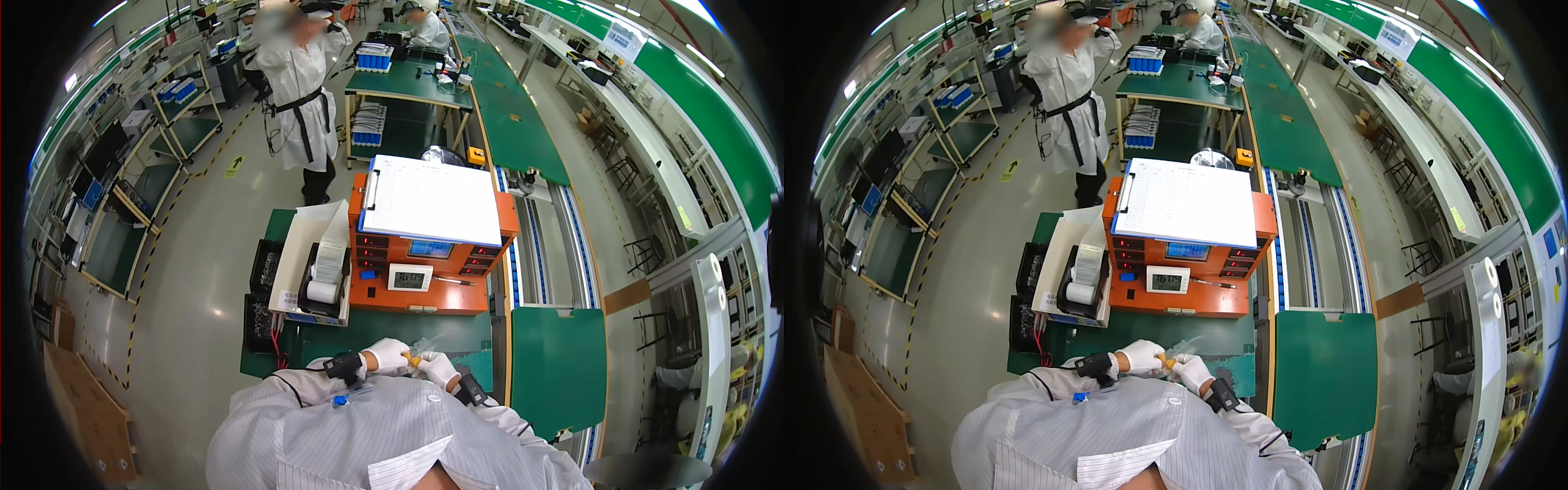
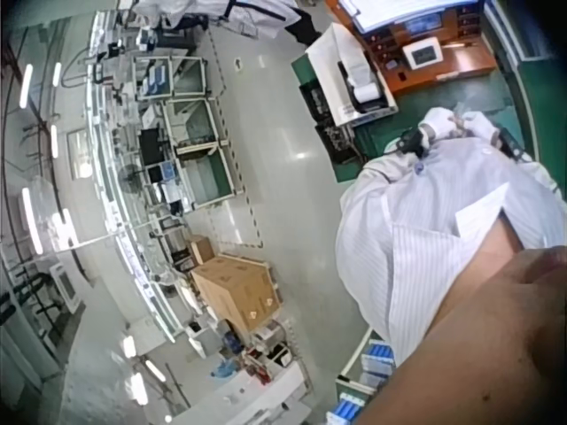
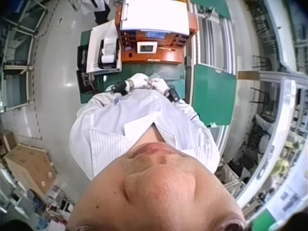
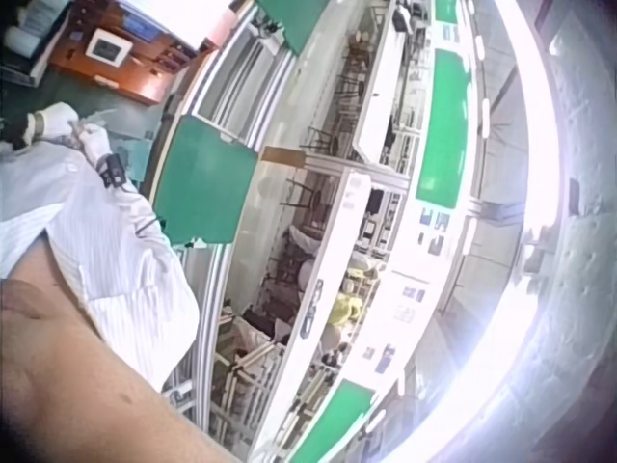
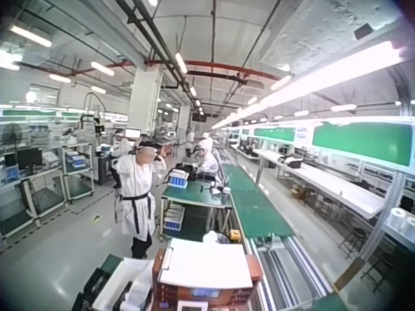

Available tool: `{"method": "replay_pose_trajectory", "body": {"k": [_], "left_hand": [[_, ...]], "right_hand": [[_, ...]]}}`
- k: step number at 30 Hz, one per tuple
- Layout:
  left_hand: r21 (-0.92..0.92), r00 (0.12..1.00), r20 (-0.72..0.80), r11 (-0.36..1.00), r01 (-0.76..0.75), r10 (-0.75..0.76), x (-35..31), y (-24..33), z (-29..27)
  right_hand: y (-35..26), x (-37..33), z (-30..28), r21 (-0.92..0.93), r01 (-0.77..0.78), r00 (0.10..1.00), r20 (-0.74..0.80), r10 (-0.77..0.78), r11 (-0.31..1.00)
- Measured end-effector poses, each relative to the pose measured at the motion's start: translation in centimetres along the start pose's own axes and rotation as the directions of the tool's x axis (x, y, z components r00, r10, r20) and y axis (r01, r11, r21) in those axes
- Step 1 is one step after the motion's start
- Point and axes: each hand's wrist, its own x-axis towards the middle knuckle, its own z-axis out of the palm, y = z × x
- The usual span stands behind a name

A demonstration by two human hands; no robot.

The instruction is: The person is placing small white medical or industrial components into a plastic bag, sealing it, and then walking to a different station to organize items in bins.

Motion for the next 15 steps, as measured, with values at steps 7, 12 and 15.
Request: {"method": "replay_pose_trajectory", "body": {"k": [7, 12, 15], "left_hand": [[-0.035, 0.989, -0.117, 0.996, 0.086, -0.09, -0.1, 0.4, 0.6], [0.051, 0.962, -0.192, 0.977, 0.209, -0.196, -1.1, 3.1, -0.1], [0.074, 0.954, -0.203, 0.968, 0.239, -0.22, -1.2, 3.1, 0.0]], "right_hand": [[0.3, 0.5, -0.2, 0.033, 0.057, 0.998, 0.038, -0.059, 0.998], [-1.1, 0.6, 0.3, -0.086, 0.032, 0.999, -0.032, -0.035, 0.996], [-1.4, 0.8, 0.4, -0.145, 0.058, 0.997, -0.039, -0.064, 0.988]]}}
